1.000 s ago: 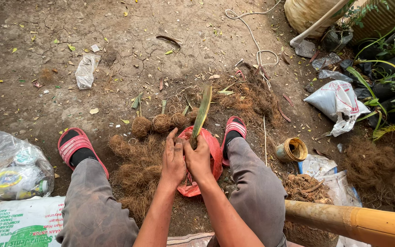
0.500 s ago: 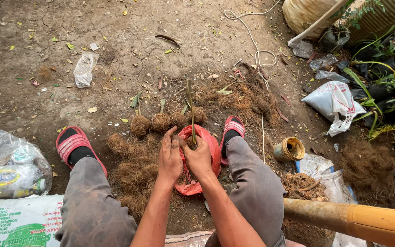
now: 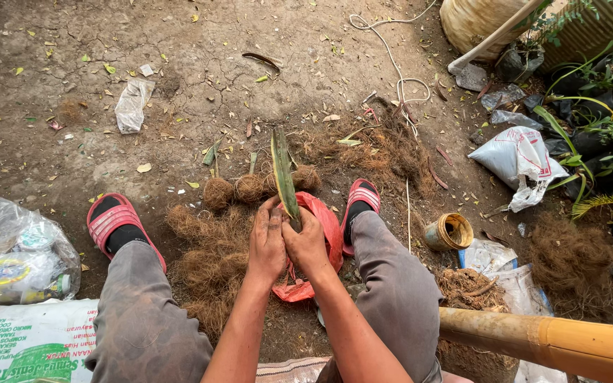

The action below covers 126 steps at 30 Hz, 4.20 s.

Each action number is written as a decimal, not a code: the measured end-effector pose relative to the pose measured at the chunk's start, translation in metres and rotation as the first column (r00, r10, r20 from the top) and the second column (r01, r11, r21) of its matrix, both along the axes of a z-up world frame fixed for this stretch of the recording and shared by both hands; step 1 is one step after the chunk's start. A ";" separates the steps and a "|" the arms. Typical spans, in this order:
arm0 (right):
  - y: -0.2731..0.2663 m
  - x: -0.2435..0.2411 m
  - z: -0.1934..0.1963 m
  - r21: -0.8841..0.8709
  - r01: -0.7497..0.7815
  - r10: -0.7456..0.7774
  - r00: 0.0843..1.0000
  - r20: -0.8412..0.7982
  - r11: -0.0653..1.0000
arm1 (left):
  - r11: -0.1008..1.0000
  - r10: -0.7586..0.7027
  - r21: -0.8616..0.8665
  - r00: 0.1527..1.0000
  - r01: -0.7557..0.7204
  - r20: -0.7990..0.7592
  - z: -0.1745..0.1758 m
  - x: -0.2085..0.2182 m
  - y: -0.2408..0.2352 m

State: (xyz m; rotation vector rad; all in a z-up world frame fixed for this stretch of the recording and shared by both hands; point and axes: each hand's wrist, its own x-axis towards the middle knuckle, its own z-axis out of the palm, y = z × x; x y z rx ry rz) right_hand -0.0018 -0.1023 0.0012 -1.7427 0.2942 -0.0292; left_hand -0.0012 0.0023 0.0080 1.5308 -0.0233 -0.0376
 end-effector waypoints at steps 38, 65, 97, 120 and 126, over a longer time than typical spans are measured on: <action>-0.010 0.009 0.006 -0.146 -0.070 0.071 0.997 0.004 0.987 | 0.987 -0.029 0.156 0.999 0.026 0.022 -0.015 0.004 0.006; -0.028 0.026 0.076 -0.555 -0.311 0.302 0.947 -0.111 0.771 | 0.809 -0.288 0.360 0.846 0.466 -0.448 0.063 0.062 0.015; -0.019 -0.017 0.065 -0.235 -0.139 0.170 0.979 0.115 0.962 | 0.841 -0.213 0.431 0.932 0.327 -0.292 0.086 0.010 0.007; -0.018 -0.012 0.060 -0.153 -0.126 0.137 0.989 0.063 0.980 | 0.797 -0.222 0.455 0.894 0.397 -0.390 0.086 0.014 0.005; -0.018 -0.008 0.047 -0.084 -0.106 0.106 0.994 0.003 0.991 | 0.844 -0.237 0.415 0.930 0.341 -0.282 0.082 0.017 0.004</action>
